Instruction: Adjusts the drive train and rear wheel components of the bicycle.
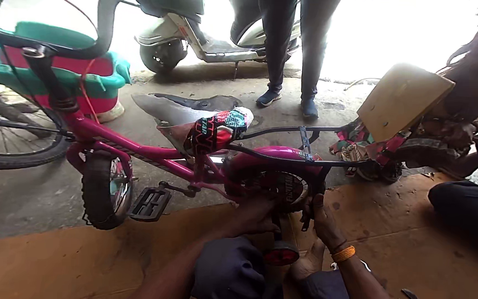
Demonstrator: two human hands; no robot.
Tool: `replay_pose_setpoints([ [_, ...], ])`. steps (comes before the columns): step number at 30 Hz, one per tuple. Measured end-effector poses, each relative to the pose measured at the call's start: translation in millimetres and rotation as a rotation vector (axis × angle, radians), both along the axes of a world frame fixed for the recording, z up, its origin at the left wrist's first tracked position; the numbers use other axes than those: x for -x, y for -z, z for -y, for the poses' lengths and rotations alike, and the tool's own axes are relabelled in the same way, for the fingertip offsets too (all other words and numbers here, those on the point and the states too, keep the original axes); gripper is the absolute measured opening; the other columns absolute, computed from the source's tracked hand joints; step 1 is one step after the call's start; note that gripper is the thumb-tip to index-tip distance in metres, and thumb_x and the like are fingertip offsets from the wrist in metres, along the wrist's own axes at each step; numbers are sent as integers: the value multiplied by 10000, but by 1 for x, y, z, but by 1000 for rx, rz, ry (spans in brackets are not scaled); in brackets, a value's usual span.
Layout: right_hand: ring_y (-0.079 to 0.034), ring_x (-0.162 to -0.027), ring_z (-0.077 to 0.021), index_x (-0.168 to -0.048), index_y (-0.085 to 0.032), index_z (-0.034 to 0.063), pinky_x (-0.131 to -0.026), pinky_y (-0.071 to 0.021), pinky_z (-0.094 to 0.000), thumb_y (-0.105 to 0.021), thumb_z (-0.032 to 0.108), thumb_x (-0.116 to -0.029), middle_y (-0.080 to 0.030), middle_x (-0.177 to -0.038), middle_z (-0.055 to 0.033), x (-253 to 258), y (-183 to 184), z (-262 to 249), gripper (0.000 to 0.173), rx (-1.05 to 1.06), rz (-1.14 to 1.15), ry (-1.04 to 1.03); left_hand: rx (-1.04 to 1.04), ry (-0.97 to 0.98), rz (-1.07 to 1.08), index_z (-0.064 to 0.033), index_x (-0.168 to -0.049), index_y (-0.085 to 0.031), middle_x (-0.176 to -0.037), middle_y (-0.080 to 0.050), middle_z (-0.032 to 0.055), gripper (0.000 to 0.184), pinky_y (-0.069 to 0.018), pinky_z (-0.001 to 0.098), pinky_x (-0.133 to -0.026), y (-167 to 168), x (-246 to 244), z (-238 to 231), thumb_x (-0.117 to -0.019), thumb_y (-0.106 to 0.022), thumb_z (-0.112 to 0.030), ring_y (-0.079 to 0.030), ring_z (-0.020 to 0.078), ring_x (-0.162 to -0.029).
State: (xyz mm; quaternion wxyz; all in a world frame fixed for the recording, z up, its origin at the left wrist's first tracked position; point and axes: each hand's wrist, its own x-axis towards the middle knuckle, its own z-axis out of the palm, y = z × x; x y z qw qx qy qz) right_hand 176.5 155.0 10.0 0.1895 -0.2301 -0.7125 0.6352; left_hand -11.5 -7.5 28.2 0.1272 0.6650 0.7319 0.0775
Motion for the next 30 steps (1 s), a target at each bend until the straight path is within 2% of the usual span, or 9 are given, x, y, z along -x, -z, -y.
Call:
replay_pose_setpoints([
  [4, -537, -539, -117, -739, -535, 155, -562, -510, -302, -222, 823, -940, -505, -598, 25, 12, 9, 11, 764, 38, -97, 138, -67, 4, 121, -146, -1328, -653, -1382, -631, 20, 646, -285, 546, -1166, 3, -1, -3, -887, -679, -618, -538, 191, -1318],
  [8, -455, -447, -104, -713, -485, 169, -458, -453, -305, -181, 853, -919, -434, -531, 38, 24, 22, 18, 776, -42, -137, 199, -261, 137, 412, -108, -972, -766, -1154, -723, 8, 331, -463, 383, -1090, 5, 4, 2, -930, -732, -435, -620, 133, -1186],
  [13, -631, -636, -146, -843, -647, 113, -634, -577, -349, -239, 683, -1023, -611, -706, -4, 17, 8, 26, 724, -94, -47, 247, -96, 131, 155, -159, -1305, -678, -1451, -594, 13, 479, -144, 590, -1249, -2, 8, 5, -933, -699, -460, -422, 202, -1457],
  [17, -650, -899, -142, -1107, -686, 102, -818, -557, -372, -372, 643, -1021, -663, -988, -20, 4, 21, 33, 631, -244, -46, 375, -210, 22, -17, -197, -1357, -655, -1501, -559, -11, 453, -279, 529, -1229, 5, 4, 19, -994, -614, -465, -452, 175, -1441],
  [22, -640, -780, -148, -1172, -647, 26, -783, -538, -380, -224, 368, -1091, -634, -839, -28, -16, 50, 71, 550, -164, 67, 584, -220, -101, -157, -322, -1277, -708, -1395, -643, -95, 388, -296, 628, -1153, 8, 3, 24, -984, -522, -151, -561, 184, -1329],
  [24, -634, -794, -190, -1118, -674, 1, -790, -539, -400, -253, 281, -1083, -642, -842, -78, -15, 63, 91, 508, -63, 213, 513, -220, -90, -74, -271, -1219, -741, -1350, -676, -88, 368, -297, 603, -1161, 7, 0, 22, -994, -503, -105, -608, 161, -1274],
  [26, -660, -996, -276, -1192, -676, -13, -919, -525, -476, -397, 241, -1058, -685, -1060, -174, -5, 83, 94, 400, 5, 375, 282, -230, -86, -11, -237, -1184, -753, -1320, -693, -77, 361, -313, 585, -1161, 6, 0, 19, -995, -490, -78, -620, 144, -1256],
  [28, -632, -1168, -278, -1234, -694, 55, -1035, -482, -477, -472, 303, -1019, -674, -1225, -160, 9, 88, 90, 396, -76, 490, 51, -216, -82, 51, -220, -1163, -759, -1287, -708, -71, 359, -321, 552, -1168, 5, 2, 18, -996, -483, -62, -617, 122, -1251],
  [30, -631, -1126, -287, -1243, -688, 77, -1005, -490, -485, -533, 423, -994, -659, -1223, -162, 24, 82, 85, 454, -120, 533, -105, -209, -77, 94, -214, -1142, -769, -1270, -714, -78, 362, -285, 516, -1203, 3, 3, 17, -993, -475, -65, -601, 99, -1263],
])
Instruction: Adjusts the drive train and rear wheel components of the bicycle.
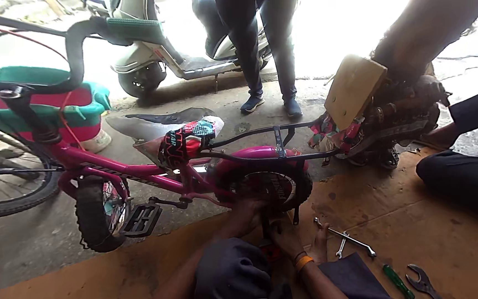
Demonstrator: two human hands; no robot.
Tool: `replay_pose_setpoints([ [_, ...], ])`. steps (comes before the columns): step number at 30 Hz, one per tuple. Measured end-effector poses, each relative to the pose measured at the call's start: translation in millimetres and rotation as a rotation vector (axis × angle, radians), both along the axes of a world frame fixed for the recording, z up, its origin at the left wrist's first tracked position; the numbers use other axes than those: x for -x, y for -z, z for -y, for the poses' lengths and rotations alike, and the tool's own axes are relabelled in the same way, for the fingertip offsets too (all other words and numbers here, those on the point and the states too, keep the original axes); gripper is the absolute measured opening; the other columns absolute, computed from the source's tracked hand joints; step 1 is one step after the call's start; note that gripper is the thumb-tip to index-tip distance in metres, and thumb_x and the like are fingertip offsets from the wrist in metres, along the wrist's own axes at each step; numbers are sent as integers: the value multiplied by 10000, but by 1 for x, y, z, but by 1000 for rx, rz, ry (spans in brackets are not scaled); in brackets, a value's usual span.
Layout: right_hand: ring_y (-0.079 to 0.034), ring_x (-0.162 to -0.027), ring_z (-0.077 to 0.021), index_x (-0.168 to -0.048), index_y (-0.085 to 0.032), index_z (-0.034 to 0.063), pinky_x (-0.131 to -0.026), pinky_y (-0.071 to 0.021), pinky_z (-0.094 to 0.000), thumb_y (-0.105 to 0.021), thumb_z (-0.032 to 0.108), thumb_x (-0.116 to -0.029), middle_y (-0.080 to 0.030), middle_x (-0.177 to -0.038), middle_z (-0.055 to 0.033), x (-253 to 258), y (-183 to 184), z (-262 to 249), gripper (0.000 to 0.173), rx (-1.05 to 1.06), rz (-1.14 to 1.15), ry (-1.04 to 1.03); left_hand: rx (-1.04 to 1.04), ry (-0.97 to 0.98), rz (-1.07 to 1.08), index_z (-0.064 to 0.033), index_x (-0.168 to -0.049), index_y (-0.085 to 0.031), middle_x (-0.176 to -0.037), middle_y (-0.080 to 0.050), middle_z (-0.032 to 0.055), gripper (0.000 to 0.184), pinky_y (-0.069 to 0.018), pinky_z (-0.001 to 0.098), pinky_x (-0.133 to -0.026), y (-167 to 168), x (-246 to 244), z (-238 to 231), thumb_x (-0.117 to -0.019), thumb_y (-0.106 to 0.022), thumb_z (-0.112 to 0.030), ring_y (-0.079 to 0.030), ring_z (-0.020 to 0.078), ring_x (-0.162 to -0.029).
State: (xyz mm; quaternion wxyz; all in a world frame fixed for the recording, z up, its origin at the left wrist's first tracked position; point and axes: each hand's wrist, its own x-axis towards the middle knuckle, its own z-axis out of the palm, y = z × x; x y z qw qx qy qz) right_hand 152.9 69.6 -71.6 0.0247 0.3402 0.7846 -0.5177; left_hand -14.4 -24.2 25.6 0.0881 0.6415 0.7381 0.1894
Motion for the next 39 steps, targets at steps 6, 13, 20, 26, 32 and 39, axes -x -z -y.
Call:
replay_pose_setpoints([
  [6, -656, -973, -289, -1136, -688, 38, -893, -503, -524, -588, 466, -985, -685, -1040, -160, 12, -3, -7, 464, 164, 81, -257, 46, 31, 114, -190, -1136, -773, -1245, -725, -50, 359, -249, 482, -1240, -2, 2, -1, -993, -469, -65, -594, 91, -1278],
  [13, -637, -837, -230, -1065, -682, 79, -788, -506, -507, -568, 446, -995, -661, -908, -93, -62, -12, -12, 390, 305, 165, -391, 25, 18, 64, -180, -1149, -769, -1238, -722, -36, 315, -251, 535, -1240, 8, 5, 0, -1001, -513, -72, -597, 133, -1273],
  [20, -646, -726, -97, -1022, -648, 72, -701, -562, -309, -542, 224, -1023, -674, -814, -1, -133, -20, -40, 186, 802, -209, 141, -122, 20, 9, -181, -1147, -769, -1189, -737, -17, 303, -344, 598, -1159, 13, 4, 0, -965, -536, -115, -643, 182, -1208],
  [26, -661, -718, -142, -919, -657, 28, -702, -567, -338, -567, 188, -1029, -683, -785, -66, -156, -16, -102, 213, 526, -88, 615, -153, 38, -55, -170, -1069, -775, -1071, -750, 3, 270, -324, 636, -1134, 14, 5, -4, -946, -539, -214, -682, 214, -1087],
  [32, -649, -1121, -400, -1260, -654, 3, -977, -507, -585, -629, 263, -986, -669, -1186, -242, -155, -21, -122, 379, -316, 343, 653, -69, -5, -77, -171, -1150, -751, -1158, -743, 2, 285, -293, 594, -1187, 11, 3, -3, -953, -546, -152, -666, 208, -1164],
  [39, -598, -738, -122, -1233, -679, 62, -679, -525, -323, -591, 308, -1022, -662, -974, -53, -64, -29, 6, 336, 247, -121, 160, 81, 87, 134, -138, -1155, -754, -1189, -732, 30, 285, -249, 550, -1231, -1, 10, -3, -987, -528, -93, -624, 181, -1230],
])
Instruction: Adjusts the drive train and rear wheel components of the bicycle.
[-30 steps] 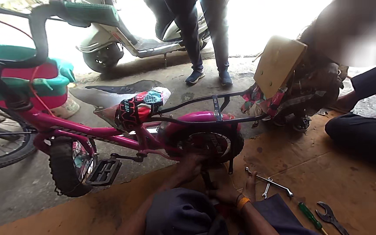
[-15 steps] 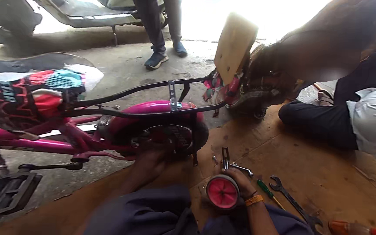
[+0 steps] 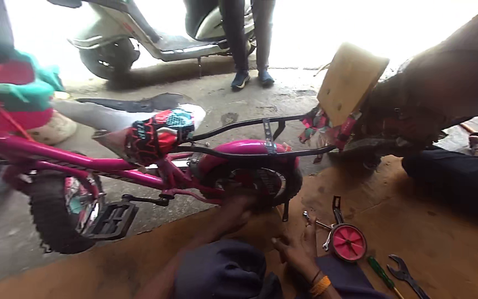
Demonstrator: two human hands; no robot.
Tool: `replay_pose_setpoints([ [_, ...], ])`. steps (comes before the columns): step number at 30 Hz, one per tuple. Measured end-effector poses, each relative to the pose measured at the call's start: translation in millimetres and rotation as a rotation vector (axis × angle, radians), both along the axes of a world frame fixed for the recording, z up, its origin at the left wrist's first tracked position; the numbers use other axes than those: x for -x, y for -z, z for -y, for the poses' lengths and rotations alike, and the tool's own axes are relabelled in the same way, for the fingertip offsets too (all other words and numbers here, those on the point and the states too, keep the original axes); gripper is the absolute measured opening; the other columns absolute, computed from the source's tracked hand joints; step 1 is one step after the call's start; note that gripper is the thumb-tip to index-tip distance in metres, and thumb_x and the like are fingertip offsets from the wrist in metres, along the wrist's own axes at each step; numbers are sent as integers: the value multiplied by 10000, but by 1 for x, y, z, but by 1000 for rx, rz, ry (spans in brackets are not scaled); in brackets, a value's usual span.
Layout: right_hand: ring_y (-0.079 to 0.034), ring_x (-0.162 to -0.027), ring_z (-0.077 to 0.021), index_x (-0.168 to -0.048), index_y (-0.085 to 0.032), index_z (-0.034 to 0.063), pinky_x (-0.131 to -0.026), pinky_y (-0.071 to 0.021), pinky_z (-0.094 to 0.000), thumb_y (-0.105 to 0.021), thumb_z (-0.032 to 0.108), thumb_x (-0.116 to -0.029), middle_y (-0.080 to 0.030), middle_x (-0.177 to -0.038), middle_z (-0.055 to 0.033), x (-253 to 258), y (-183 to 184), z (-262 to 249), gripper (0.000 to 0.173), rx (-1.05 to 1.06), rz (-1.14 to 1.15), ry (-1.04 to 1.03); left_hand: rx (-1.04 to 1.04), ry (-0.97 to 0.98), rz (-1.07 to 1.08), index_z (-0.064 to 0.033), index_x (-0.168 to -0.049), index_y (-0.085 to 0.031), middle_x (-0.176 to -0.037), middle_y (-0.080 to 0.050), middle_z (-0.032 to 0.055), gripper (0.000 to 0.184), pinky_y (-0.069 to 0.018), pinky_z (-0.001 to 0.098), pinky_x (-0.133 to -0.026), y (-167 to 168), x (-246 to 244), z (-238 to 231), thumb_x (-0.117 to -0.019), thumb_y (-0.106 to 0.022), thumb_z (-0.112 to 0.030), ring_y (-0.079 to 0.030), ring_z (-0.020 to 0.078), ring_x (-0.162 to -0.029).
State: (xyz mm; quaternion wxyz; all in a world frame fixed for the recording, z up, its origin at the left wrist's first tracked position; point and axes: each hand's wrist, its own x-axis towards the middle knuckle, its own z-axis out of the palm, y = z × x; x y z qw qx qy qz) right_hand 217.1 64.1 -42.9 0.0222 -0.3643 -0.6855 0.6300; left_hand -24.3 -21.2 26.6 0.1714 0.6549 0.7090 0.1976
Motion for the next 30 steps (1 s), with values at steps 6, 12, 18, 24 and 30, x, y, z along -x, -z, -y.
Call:
replay_pose_setpoints([
  [6, -574, -637, -161, -1112, -582, 32, -612, -531, -338, -275, 396, -1133, -566, -746, -36, 100, -11, 28, 477, 757, -289, 438, -23, 43, 39, -173, -1121, -774, -1257, -711, -24, 349, -195, 538, -1246, -1, 1, 0, -997, -453, -118, -581, 129, -1289],
  [12, -666, -800, -236, -1153, -591, 53, -718, -575, -404, -308, 442, -1112, -663, -924, -124, 121, -26, 11, 483, 1087, -438, 617, -39, 57, 96, -155, -1125, -774, -1262, -713, -20, 378, -212, 511, -1245, -5, 1, -3, -997, -419, -143, -578, 109, -1294],
  [18, -673, -786, -215, -1121, -601, 47, -711, -578, -373, -319, 326, -1127, -677, -907, -104, 107, -26, 10, 397, 1024, -410, 475, -65, 61, 106, -164, -1120, -777, -1263, -712, -41, 400, -203, 496, -1251, 0, 1, -2, -994, -399, -138, -575, 84, -1294],
  [24, -645, -694, -167, -1023, -622, 51, -597, -522, -295, -404, 251, -1106, -669, -812, -76, 106, -30, -5, 307, 898, -262, 384, -94, 100, 109, -176, -1092, -788, -1285, -706, -55, 441, -205, 493, -1249, -4, 4, 2, -982, -362, -136, -561, 66, -1313],
  [30, -593, -595, -136, -972, -605, 52, -518, -481, -255, -415, 227, -1098, -629, -743, -61, 104, -20, -10, 287, 856, -290, 332, -133, 115, 118, -172, -1056, -792, -1262, -715, -63, 429, -224, 492, -1243, 0, 5, 2, -991, -369, -147, -573, 57, -1293],
])
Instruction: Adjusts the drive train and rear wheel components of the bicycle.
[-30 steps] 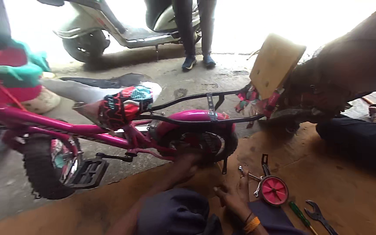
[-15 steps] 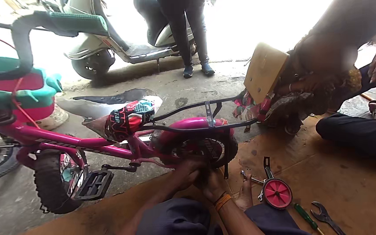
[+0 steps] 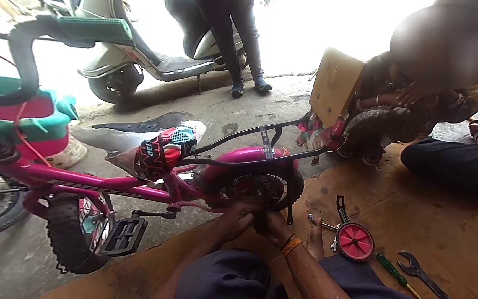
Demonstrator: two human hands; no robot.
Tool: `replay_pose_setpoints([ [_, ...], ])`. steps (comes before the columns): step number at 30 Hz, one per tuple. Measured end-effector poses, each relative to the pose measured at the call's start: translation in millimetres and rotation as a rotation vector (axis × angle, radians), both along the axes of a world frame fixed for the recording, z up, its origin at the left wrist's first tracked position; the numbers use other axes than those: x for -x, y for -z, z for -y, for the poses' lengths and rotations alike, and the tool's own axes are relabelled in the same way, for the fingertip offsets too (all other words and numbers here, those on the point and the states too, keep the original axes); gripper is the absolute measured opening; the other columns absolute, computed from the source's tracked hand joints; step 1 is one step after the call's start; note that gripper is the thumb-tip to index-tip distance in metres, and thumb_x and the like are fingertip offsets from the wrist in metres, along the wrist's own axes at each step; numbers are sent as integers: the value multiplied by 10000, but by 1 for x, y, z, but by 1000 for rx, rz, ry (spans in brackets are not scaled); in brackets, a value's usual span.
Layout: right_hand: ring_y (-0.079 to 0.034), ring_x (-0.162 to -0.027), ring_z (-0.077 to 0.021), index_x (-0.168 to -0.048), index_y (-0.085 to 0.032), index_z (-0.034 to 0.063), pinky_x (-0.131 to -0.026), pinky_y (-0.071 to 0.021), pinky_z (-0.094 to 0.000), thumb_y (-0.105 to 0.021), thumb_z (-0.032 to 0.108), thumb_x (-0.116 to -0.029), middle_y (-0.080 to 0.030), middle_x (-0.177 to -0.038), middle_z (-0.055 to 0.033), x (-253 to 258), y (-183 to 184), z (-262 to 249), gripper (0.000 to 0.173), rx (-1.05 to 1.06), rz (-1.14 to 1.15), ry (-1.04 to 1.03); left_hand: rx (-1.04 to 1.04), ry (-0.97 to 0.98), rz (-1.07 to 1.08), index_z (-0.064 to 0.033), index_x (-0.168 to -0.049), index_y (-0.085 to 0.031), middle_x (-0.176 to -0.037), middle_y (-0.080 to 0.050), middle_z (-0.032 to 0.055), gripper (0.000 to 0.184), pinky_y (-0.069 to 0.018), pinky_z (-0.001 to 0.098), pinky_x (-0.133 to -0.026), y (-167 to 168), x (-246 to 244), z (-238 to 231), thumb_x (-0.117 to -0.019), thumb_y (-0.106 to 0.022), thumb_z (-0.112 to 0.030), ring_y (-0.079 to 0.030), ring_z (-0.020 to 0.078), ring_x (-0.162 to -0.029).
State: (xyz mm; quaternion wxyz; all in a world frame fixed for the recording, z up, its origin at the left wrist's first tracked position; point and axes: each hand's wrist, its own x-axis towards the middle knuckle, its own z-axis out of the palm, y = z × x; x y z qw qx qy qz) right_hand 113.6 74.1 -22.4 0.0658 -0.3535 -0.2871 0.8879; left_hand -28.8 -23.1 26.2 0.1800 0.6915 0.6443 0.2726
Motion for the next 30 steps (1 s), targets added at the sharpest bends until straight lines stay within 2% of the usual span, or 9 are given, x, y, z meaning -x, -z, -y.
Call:
replay_pose_setpoints([
  [6, -615, -631, -154, -993, -626, 46, -564, -514, -293, -422, 319, -1107, -633, -743, -55, 0, 5, 5, 359, -52, 27, 39, 0, -71, -4, -160, -1036, -797, -1255, -720, -53, 355, -270, 463, -1238, 4, -4, -3, -983, -446, -157, -589, 61, -1279],
  [8, -660, -742, -185, -1141, -636, 6, -668, -568, -340, -446, 339, -1105, -667, -874, -100, -7, 11, 12, 385, -180, 114, 69, -48, -100, -59, -159, -1049, -795, -1286, -708, -42, 310, -323, 463, -1204, 7, -8, -1, -980, -494, -180, -595, 91, -1276],
  [10, -676, -960, -222, -1304, -582, -47, -846, -573, -373, -462, 186, -1089, -663, -1127, -174, -24, 26, 17, 339, -445, 206, -42, -101, -124, -107, -162, -1047, -795, -1276, -713, -31, 294, -342, 477, -1195, 10, -8, 0, -965, -515, -200, -615, 116, -1257],
  [12, -645, -1163, -285, -1283, -643, -43, -1023, -507, -440, -539, 74, -1002, -660, -1266, -215, -47, 40, 14, 322, -788, 346, -268, -132, -153, -138, -136, -1041, -797, -1237, -730, 8, 291, -376, 522, -1170, 13, -8, -2, -970, -533, -233, -648, 172, -1217],
  [13, -632, -1199, -309, -1257, -674, -13, -1049, -489, -473, -565, 74, -979, -663, -1274, -211, -58, 45, 12, 311, -914, 426, -374, -141, -167, -160, -118, -1038, -795, -1216, -735, 33, 297, -391, 547, -1154, 16, -10, -4, -967, -543, -259, -661, 211, -1197],
  [17, -609, -1231, -340, -1242, -683, 45, -1036, -496, -517, -562, 100, -957, -643, -1287, -198, -83, 68, 3, 314, -1076, 625, -609, -129, -232, -270, -91, -1053, -783, -1190, -733, 91, 412, -354, 604, -1148, 25, -12, -8, -967, -542, -414, -654, 312, -1185],
  [22, -637, -1189, -320, -1224, -694, 53, -1023, -499, -502, -590, 124, -948, -679, -1234, -179, -105, 68, -5, 303, -1060, 652, -539, -90, -239, -337, -48, -1113, -758, -1173, -729, 156, 365, -331, 628, -1157, 22, -22, -13, -1007, -528, -310, -662, 375, -1165],
  [26, -685, -1085, -261, -1236, -698, 35, -982, -541, -465, -590, 108, -955, -707, -1195, -153, -106, 71, -1, 310, -869, 450, -284, 59, -293, -378, -156, -1280, -719, -1252, -717, 89, 320, -364, 579, -1170, 11, -21, -7, -1026, -574, -285, -637, 299, -1232],
  [30, -694, -894, -197, -1218, -682, 38, -824, -590, -392, -590, 164, -975, -700, -1079, -119, -97, 55, 9, 289, -631, 341, -177, 132, -310, -349, -186, -1257, -726, -1228, -726, 35, 310, -424, 540, -1133, 7, -19, -8, -1045, -549, -326, -649, 232, -1207],
])
